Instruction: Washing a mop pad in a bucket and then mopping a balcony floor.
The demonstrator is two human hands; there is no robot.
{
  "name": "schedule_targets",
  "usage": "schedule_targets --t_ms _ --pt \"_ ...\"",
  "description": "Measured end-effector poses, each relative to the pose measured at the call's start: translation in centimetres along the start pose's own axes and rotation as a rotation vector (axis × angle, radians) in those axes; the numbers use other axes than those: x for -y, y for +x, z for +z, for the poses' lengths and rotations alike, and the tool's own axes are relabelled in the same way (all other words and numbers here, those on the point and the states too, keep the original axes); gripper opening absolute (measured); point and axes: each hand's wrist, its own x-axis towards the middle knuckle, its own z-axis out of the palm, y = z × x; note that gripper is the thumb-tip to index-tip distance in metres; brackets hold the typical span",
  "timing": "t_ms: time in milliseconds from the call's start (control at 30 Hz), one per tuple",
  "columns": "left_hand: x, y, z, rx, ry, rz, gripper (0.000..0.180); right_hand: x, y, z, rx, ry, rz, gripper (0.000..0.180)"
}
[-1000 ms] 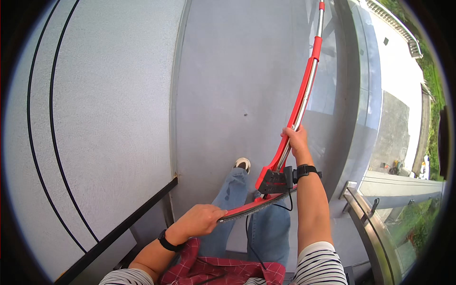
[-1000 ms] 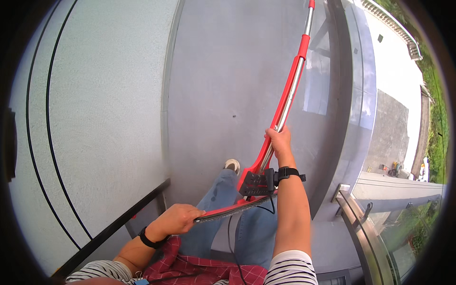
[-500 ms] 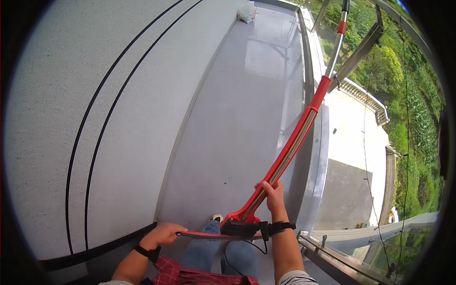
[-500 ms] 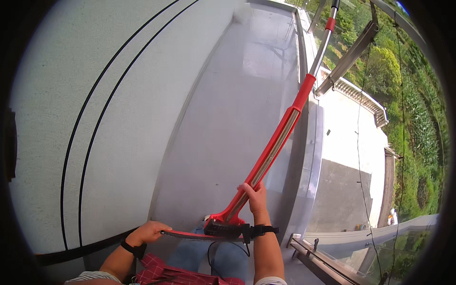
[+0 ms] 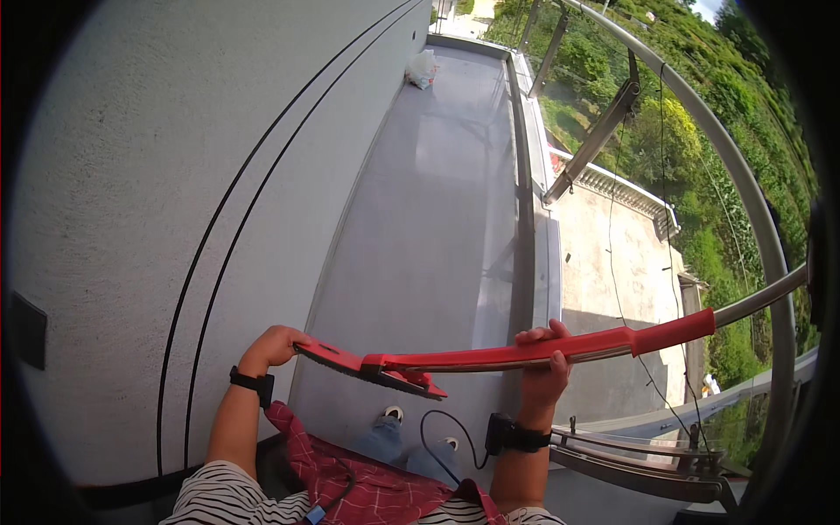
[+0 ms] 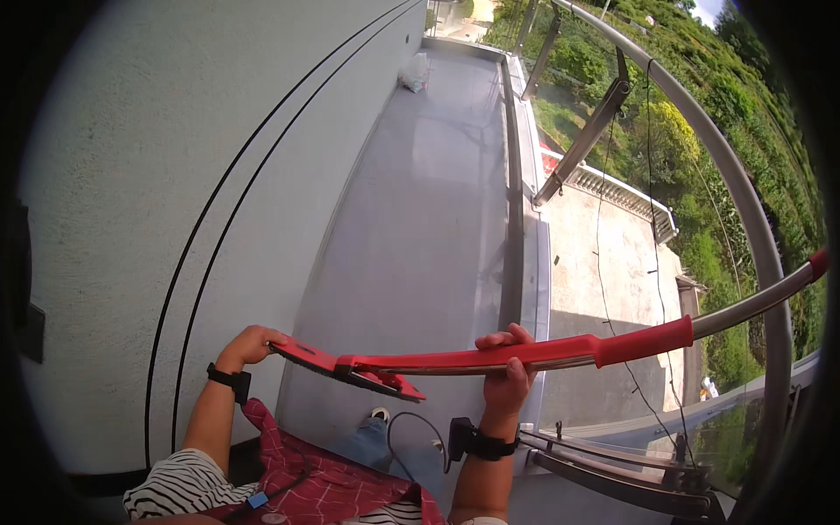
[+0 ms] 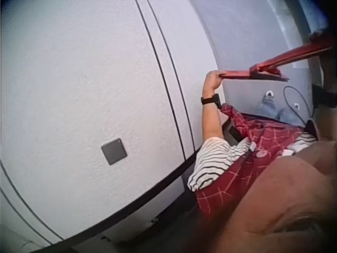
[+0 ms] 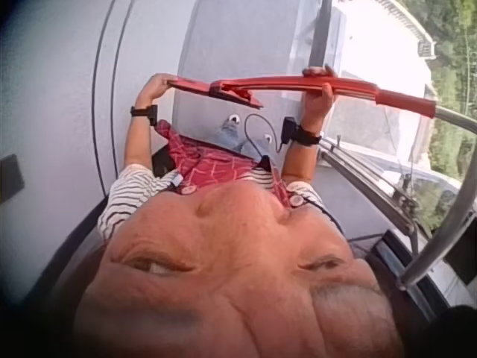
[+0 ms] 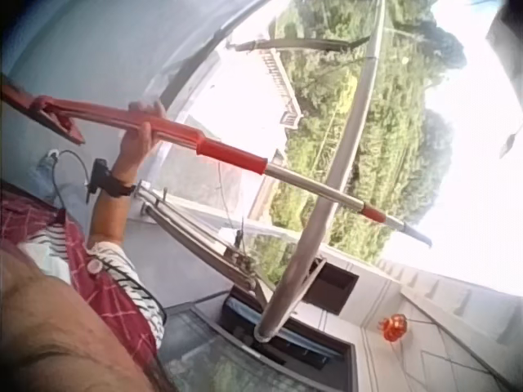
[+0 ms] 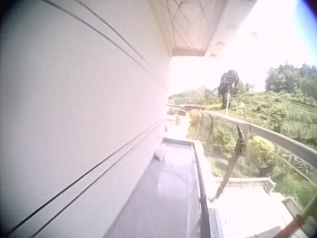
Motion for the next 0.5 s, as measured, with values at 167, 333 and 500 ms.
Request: schedule_targets --t_ms 167,333,500 --pt "-4.2 7.2 -4.5 0.048 0.185 0.261 0.036 4.3 -7.6 -2.3 -0.166 -0.044 -0.066 0.049" --pt "-9.0 14.0 -5.9 0.3 0.372 0.428 0.035 7.1 -15.6 -2.7 -0.258 -0.083 -0.139 0.053" --pt "-17.1 17.8 -0.9 0.487 0.553 0.577 0.032 11.5 -23.6 -2.9 -0.504 -0.164 -0.299 0.067"
